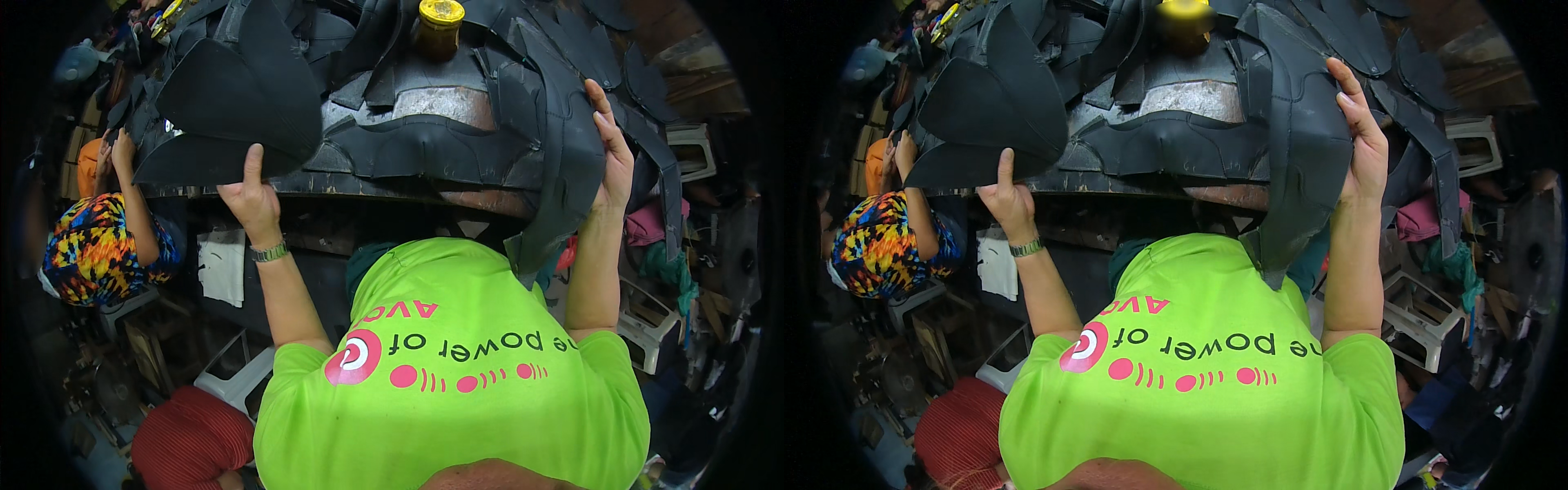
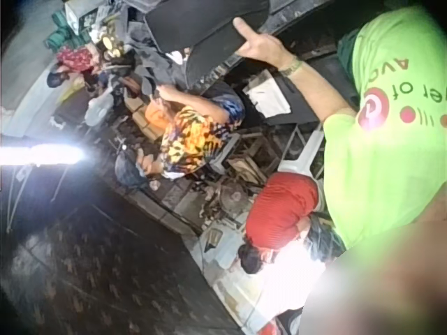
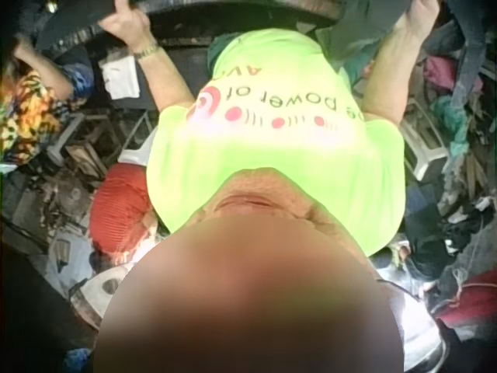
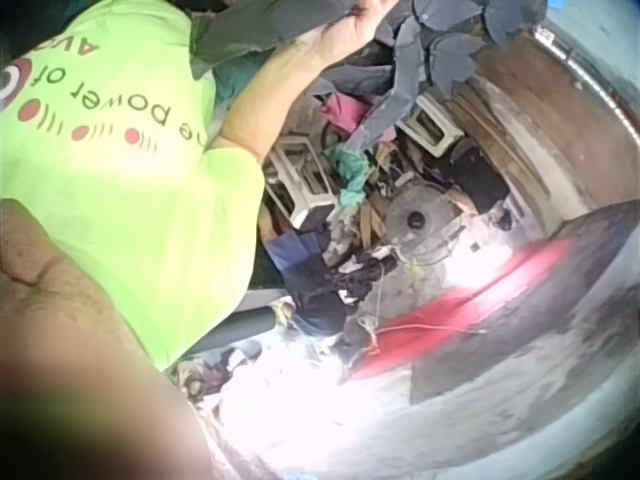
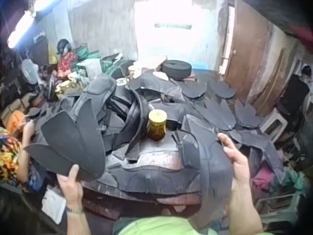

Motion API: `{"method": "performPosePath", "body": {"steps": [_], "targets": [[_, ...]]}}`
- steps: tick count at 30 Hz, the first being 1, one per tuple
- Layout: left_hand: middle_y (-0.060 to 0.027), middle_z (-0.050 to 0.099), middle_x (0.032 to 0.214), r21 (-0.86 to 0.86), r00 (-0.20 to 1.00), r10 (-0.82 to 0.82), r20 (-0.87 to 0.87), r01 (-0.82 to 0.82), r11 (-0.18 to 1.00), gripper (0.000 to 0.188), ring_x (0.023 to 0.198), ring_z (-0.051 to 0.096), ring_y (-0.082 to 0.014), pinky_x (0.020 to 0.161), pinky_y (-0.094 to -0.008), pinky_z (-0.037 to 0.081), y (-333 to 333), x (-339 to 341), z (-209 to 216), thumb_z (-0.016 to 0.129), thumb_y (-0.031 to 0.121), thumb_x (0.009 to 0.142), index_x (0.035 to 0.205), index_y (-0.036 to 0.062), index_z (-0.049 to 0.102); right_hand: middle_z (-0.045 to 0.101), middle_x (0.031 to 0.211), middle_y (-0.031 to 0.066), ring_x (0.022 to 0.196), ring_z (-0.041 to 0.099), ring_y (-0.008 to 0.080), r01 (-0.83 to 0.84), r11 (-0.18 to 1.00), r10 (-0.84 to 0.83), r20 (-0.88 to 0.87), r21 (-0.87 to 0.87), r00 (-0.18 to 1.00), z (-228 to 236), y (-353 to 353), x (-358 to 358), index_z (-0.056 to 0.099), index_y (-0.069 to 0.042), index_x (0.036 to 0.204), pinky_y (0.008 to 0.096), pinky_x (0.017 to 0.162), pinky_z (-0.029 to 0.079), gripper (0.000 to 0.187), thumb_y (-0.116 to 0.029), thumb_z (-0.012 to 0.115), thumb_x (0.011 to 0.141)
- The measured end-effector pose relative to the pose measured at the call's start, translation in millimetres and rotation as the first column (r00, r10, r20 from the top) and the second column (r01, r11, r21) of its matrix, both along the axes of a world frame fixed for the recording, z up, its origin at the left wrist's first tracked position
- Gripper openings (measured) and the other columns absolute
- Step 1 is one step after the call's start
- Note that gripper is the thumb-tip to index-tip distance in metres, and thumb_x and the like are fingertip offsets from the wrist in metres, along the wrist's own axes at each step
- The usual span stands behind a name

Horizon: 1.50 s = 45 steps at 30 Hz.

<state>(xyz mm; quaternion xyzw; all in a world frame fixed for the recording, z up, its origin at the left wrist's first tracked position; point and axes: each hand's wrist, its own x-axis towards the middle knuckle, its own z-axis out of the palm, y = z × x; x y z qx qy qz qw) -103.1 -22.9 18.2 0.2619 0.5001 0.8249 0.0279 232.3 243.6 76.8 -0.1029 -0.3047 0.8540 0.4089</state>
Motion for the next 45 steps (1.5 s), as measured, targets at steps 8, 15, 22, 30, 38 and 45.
{"method": "performPosePath", "body": {"steps": [8,15,22,30,38,45], "targets": [[-0.0086,0.067,0.118,-0.172,0.997,-0.075,-0.034,0.068,0.983,0.036,0.102,0.063,-0.0158,0.096,-0.0288,0.049,5.5,-36.6,-18.0,0.074,-0.002,0.087,0.120,-0.0035,0.061,0.058,0.130,0.0170,0.112,0.065,0.0242,0.034,0.999,-0.034,0.004,0.014,0.999,-2.0,11.1,8.9,0.047,0.001,0.140,0.0375,0.096,0.056,0.043,-0.002,0.045,0.097],[-0.0097,0.067,0.118,-0.257,0.974,0.141,-0.179,-0.184,0.949,0.038,0.102,0.063,-0.0160,0.096,-0.0293,0.048,18.0,-45.4,-26.5,0.076,0.003,0.087,0.120,-0.0056,0.061,0.058,0.130,0.0168,0.112,0.065,0.0254,-0.006,1.000,0.006,-0.023,0.002,1.000,-2.6,4.6,8.1,0.048,0.001,0.139,0.0380,0.097,0.055,0.043,-0.002,0.045,0.096],[-0.0117,0.067,0.121,-0.133,0.937,0.259,-0.234,-0.295,0.946,0.042,0.104,0.064,-0.0186,0.098,-0.0319,0.048,26.1,-50.8,-24.0,0.078,0.005,0.086,0.123,-0.0056,0.061,0.058,0.130,0.0170,0.111,0.065,0.0251,0.025,0.999,-0.025,0.006,-0.027,1.000,-1.4,3.8,2.8,0.048,0.001,0.139,0.0381,0.097,0.055,0.042,-0.002,0.044,0.097],[-0.0203,0.052,0.136,-0.272,0.729,0.396,-0.558,-0.612,0.743,0.075,0.119,0.056,-0.0258,0.101,-0.0346,0.046,21.5,-52.4,-31.7,0.077,0.004,0.085,0.146,-0.0006,0.034,0.059,0.129,0.0164,0.111,0.066,0.0252,-0.017,1.000,0.017,-0.005,-0.023,1.000,-5.4,1.7,-2.6,0.048,0.001,0.139,0.0385,0.096,0.056,0.042,-0.002,0.044,0.097],[-0.0173,0.047,0.138,-0.306,0.800,0.451,-0.396,-0.578,0.757,0.079,0.122,0.052,-0.0288,0.102,-0.0404,0.045,16.6,-46.7,-39.5,0.075,0.001,0.084,0.149,0.0086,0.029,0.059,0.128,0.0163,0.110,0.066,0.0248,-0.021,1.000,0.021,-0.003,-0.014,1.000,-10.3,4.4,-1.5,0.048,0.000,0.139,0.0383,0.095,0.056,0.042,-0.003,0.044,0.098],[-0.0139,0.052,0.134,-0.314,0.722,0.508,-0.470,-0.674,0.669,0.069,0.123,0.052,-0.0246,0.101,-0.0396,0.044,6.1,-34.3,-44.9,0.072,0.002,0.086,0.145,0.0047,0.036,0.061,0.124,0.0158,0.107,0.067,0.0243,0.017,1.000,-0.017,0.005,-0.018,1.000,-9.2,7.7,2.7,0.048,0.000,0.139,0.0390,0.094,0.057,0.041,-0.003,0.045,0.098]]}}
